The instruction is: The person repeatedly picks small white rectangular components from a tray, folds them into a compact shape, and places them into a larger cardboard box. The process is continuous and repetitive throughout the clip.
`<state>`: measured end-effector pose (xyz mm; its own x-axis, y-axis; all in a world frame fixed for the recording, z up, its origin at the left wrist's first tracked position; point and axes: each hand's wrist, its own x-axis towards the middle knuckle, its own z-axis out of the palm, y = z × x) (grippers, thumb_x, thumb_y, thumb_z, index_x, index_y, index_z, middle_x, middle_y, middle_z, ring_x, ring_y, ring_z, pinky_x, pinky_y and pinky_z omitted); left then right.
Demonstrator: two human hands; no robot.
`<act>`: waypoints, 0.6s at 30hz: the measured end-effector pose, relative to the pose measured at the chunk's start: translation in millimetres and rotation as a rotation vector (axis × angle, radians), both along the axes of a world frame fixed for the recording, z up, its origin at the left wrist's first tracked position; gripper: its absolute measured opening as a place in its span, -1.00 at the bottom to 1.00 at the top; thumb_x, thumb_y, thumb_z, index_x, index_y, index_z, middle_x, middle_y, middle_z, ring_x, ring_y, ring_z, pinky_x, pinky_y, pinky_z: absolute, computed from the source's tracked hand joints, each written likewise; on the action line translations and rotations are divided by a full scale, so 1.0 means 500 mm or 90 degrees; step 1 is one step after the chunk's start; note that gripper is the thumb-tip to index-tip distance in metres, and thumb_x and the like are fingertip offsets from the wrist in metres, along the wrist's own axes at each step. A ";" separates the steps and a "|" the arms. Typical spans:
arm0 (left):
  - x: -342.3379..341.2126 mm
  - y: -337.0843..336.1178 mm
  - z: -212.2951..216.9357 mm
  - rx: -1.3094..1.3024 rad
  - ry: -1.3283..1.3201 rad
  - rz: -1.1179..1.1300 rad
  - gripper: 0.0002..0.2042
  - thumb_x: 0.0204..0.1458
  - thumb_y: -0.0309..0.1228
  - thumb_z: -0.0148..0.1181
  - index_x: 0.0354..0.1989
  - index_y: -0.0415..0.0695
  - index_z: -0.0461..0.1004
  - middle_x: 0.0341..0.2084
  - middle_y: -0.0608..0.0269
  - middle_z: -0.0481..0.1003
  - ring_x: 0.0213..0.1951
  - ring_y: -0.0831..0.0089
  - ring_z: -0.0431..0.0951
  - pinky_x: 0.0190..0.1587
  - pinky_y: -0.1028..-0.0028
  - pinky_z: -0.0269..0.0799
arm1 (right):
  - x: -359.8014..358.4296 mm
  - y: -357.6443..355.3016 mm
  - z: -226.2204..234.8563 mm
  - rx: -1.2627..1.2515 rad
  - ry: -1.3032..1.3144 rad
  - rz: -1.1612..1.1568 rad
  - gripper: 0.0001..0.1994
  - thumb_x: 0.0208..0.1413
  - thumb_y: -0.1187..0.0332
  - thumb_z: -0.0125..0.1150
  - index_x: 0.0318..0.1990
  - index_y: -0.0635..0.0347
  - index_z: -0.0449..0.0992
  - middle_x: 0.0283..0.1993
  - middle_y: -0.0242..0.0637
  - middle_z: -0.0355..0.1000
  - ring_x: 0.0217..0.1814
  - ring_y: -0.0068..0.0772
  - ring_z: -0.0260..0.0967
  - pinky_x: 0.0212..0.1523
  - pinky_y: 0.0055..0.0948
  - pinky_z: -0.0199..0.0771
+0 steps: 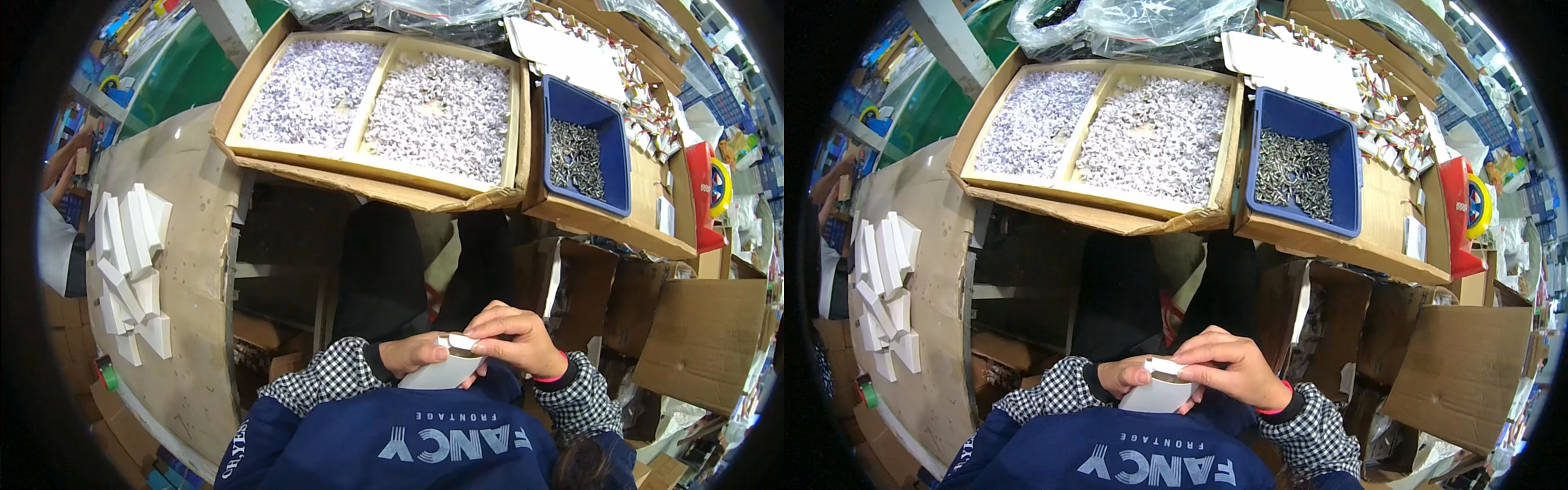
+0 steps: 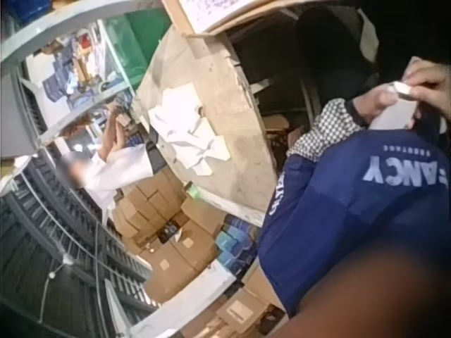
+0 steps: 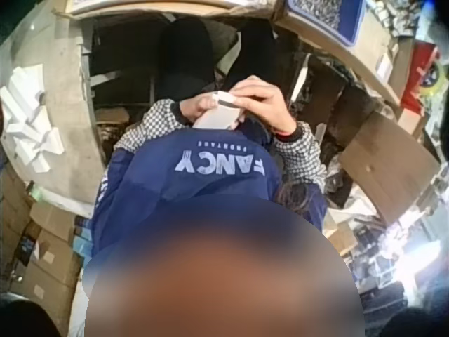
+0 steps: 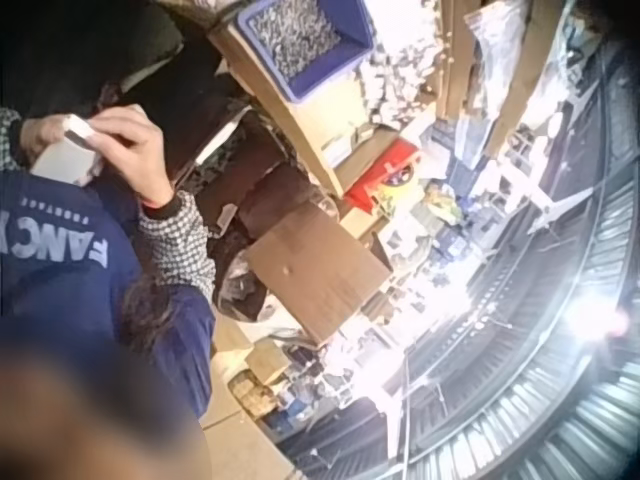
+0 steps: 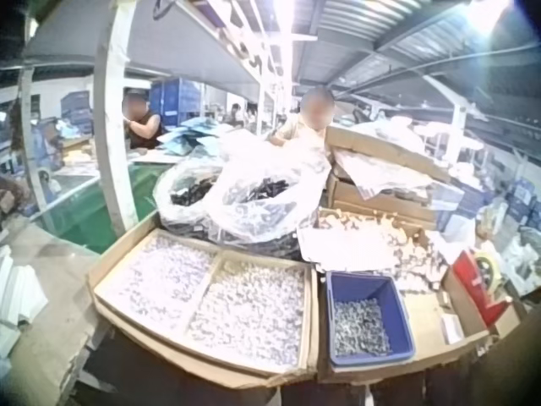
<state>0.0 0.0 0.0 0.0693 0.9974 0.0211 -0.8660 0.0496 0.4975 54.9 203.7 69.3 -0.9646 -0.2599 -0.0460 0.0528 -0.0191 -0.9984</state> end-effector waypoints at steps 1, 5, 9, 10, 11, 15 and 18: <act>-0.002 0.002 0.002 0.012 0.003 0.001 -0.20 -0.10 0.19 0.10 0.16 -0.23 0.20 -0.04 0.09 0.34 -0.05 0.37 0.43 0.02 0.43 0.33 | -0.002 0.002 0.003 -0.014 -0.012 0.002 -0.84 -0.02 0.48 0.30 -0.23 0.24 0.62 -0.16 -0.21 0.53 -0.12 -0.37 0.38 -0.06 -0.42 0.35; 0.010 -0.014 0.026 -0.052 -0.036 0.043 -0.22 -0.12 0.19 0.11 0.12 -0.24 0.24 -0.05 0.10 0.35 -0.05 0.38 0.43 0.01 0.45 0.33 | 0.009 -0.025 -0.004 -0.058 -0.030 -0.036 -0.85 -0.03 0.50 0.30 -0.26 0.25 0.62 -0.21 -0.22 0.53 -0.16 -0.38 0.38 -0.09 -0.43 0.34; 0.003 -0.003 0.019 -0.035 -0.004 0.012 -0.22 -0.14 0.18 0.13 0.12 -0.23 0.23 -0.10 0.11 0.37 -0.08 0.39 0.43 -0.01 0.45 0.33 | 0.015 -0.025 -0.012 0.017 0.048 -0.072 -0.84 -0.02 0.48 0.30 -0.25 0.24 0.62 -0.20 -0.23 0.54 -0.13 -0.38 0.38 -0.08 -0.43 0.34; 0.003 0.001 0.018 -0.020 0.002 0.020 -0.24 -0.11 0.18 0.13 0.11 -0.22 0.23 -0.11 0.13 0.37 -0.10 0.41 0.44 -0.02 0.45 0.35 | 0.014 -0.021 -0.013 0.009 0.035 -0.069 -0.84 -0.02 0.47 0.30 -0.25 0.24 0.62 -0.21 -0.23 0.54 -0.11 -0.38 0.37 -0.06 -0.41 0.34; 0.004 0.005 0.017 -0.005 0.002 0.027 -0.26 -0.09 0.17 0.14 0.10 -0.21 0.23 -0.12 0.15 0.37 -0.13 0.43 0.46 -0.03 0.45 0.37 | 0.017 -0.023 -0.012 -0.012 -0.020 -0.082 -0.85 -0.01 0.46 0.29 -0.25 0.25 0.62 -0.22 -0.23 0.54 -0.11 -0.37 0.37 -0.05 -0.40 0.33; 0.010 0.006 0.022 -0.022 -0.058 0.072 -0.28 -0.08 0.15 0.15 0.10 -0.19 0.23 -0.12 0.16 0.37 -0.14 0.44 0.46 -0.03 0.44 0.39 | 0.029 -0.032 -0.010 -0.041 -0.087 -0.110 -0.84 0.03 0.44 0.25 -0.22 0.25 0.62 -0.18 -0.21 0.54 -0.05 -0.34 0.35 0.03 -0.37 0.29; 0.017 0.005 0.024 -0.041 -0.083 0.083 -0.23 -0.11 0.16 0.13 0.14 -0.21 0.19 -0.13 0.08 0.37 -0.09 0.37 0.42 -0.02 0.43 0.33 | 0.038 -0.039 -0.013 -0.038 -0.075 -0.126 -0.80 0.08 0.41 0.20 -0.16 0.26 0.60 -0.14 -0.22 0.53 0.00 -0.33 0.30 0.06 -0.38 0.26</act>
<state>8.6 2.3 11.8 -0.0598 0.9973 -0.0429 -0.9241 -0.0390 0.3802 74.0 184.2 62.9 -0.9860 -0.0712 -0.1509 0.1575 -0.1002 -0.9824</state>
